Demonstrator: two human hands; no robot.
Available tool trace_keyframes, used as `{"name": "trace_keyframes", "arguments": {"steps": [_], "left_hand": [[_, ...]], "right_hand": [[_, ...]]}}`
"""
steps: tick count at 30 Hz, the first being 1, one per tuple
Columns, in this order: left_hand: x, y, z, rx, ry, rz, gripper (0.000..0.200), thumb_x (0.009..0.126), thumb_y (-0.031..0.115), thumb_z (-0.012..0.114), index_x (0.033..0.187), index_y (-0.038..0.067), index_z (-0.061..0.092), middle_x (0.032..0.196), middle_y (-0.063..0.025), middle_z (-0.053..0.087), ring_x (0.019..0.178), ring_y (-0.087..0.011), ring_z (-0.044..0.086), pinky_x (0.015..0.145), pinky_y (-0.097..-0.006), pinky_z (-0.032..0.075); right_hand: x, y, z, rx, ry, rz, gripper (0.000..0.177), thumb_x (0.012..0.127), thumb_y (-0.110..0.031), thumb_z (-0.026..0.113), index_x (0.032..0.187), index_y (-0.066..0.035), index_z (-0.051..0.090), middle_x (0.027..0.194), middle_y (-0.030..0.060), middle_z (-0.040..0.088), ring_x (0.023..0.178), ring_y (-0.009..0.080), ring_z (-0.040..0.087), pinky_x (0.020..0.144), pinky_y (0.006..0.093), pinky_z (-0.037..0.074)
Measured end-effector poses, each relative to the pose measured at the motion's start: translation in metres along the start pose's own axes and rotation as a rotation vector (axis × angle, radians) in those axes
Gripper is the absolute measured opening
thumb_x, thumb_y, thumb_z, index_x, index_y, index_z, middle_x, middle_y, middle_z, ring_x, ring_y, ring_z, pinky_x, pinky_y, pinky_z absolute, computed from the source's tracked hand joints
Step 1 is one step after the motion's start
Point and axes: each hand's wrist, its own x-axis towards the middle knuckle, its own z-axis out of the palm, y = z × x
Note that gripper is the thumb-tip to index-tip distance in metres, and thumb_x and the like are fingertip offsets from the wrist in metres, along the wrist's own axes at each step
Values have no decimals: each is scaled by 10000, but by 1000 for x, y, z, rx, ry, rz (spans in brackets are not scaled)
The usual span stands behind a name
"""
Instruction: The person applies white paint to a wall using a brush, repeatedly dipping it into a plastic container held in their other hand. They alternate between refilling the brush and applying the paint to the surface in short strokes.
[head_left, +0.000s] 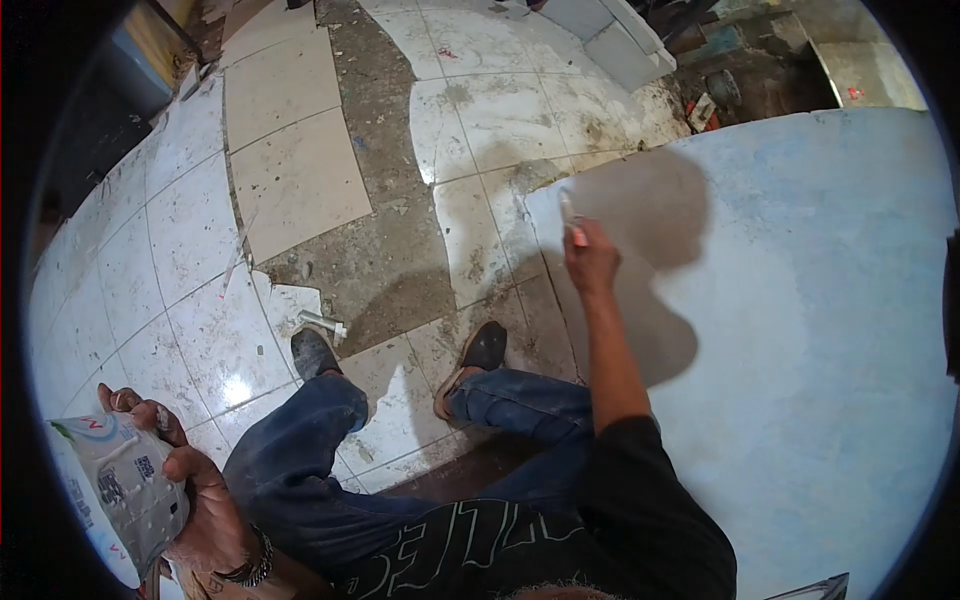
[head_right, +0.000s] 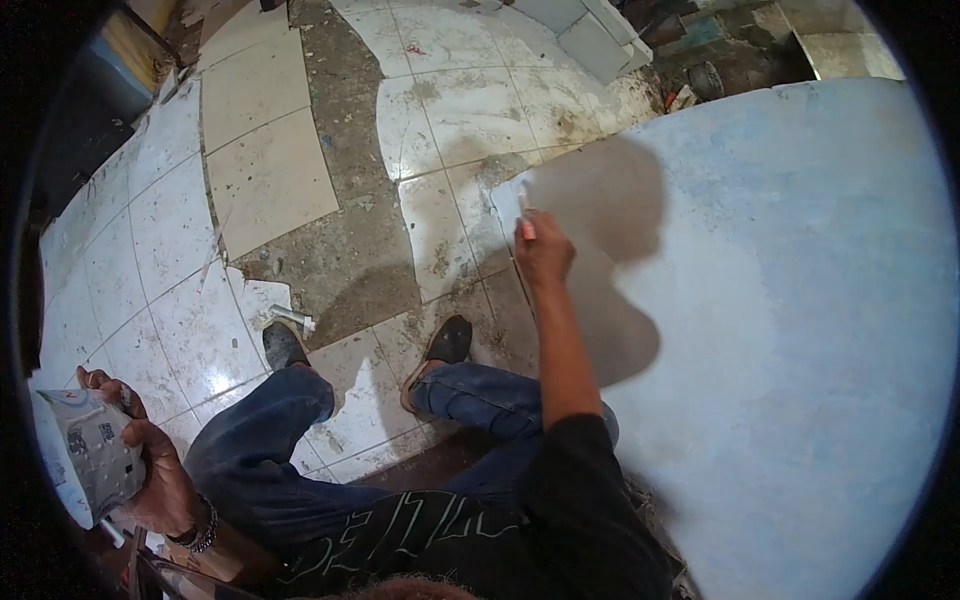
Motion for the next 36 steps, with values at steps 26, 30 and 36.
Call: {"name": "trace_keyframes", "arguments": {"steps": [26,30,36], "left_hand": [[-1,-4,1,-8,37,5,695,915,260,527,1465,131,121,1370,-161,342,1223,-249,400,811,-400,543],[-2,-3,-4,-9,13,-39,694,921,305,503,1474,164,108,1427,-155,289,1265,-249,381,852,-392,521],[-3,-7,-5,-36,-1,-27,684,926,304,494,1473,147,115,1425,-159,293,1247,-259,398,849,-404,528]], "right_hand": [[-6,38,70,-138,-154,-35,121,800,-178,620,908,-130,594,834,60,600,718,320,616,611,417,505],[-21,50,73,-106,-221,-42,138,776,-182,629,892,-125,581,846,63,594,720,324,612,596,425,495],[-3,53,73,-176,-243,-6,212,765,-204,645,964,-139,609,845,65,599,716,315,616,614,410,506]]}}
